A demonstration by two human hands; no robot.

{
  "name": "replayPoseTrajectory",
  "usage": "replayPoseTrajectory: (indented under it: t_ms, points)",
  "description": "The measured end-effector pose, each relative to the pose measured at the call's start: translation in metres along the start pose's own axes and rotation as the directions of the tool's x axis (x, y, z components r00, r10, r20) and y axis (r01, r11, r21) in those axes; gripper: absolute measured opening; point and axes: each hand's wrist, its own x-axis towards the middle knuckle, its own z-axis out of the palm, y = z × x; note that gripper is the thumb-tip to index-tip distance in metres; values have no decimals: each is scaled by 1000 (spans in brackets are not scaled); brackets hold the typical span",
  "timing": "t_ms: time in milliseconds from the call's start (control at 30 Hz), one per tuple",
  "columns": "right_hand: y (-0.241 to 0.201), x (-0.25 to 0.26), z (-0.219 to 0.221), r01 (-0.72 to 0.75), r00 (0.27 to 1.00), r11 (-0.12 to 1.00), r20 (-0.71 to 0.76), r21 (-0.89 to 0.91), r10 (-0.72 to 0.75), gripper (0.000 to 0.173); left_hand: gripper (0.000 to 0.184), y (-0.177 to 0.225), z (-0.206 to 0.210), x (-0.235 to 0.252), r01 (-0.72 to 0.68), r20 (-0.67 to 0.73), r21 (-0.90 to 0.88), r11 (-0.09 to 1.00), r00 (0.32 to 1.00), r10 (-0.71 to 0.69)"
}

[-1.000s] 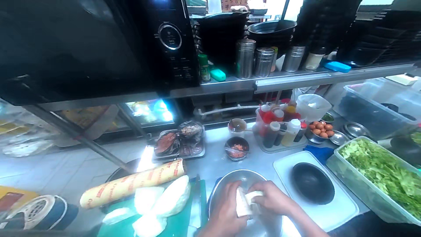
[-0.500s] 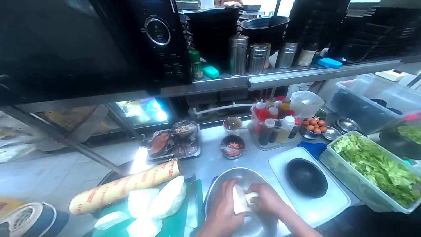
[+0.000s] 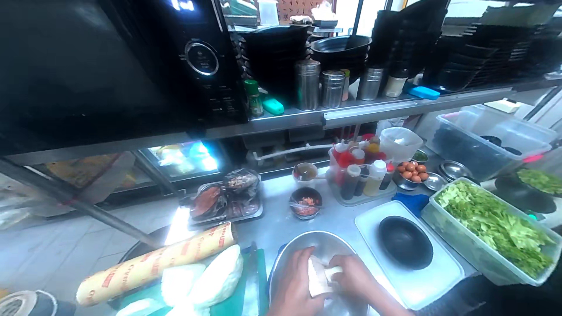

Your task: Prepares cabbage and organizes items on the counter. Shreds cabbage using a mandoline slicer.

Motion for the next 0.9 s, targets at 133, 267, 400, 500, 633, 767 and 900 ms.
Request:
replayPoseTrajectory:
  t_ms: [133, 267, 400, 500, 633, 767, 900]
  points:
    - [-30, -8, -23, 74, 995, 997, -70, 7, -73, 20, 108, 2, 1, 0, 22, 18, 3, 1000, 1000, -22]
    - [18, 0, 19, -32, 997, 999, 67, 7, 32, 26, 107, 3, 1, -3, 9, 23, 2, 1000, 1000, -9]
    - [-17, -11, -12, 70, 996, 996, -64, 47, -67, 22, 106, 1, 1, -2, 12, 1, -9, 1000, 1000, -12]
    - [-20, -8, -15, 85, 994, 995, -75, 44, -82, 20, 107, 3, 1, 1, 22, 12, -12, 1000, 1000, -22]
    - [26, -2, 24, -30, 998, 999, 49, 22, 29, 23, 106, 6, -2, -3, 28, 25, 5, 1000, 999, -28]
    - [-15, -10, -11, 97, 992, 995, -87, 38, -93, 20, 104, 7, 1, -1, 23, 7, 11, 1000, 1000, -23]
    - [7, 0, 6, 25, 1000, 999, -14, 28, -25, 21, 106, 4, 0, 3, 21, 28, 15, 1000, 999, -21]
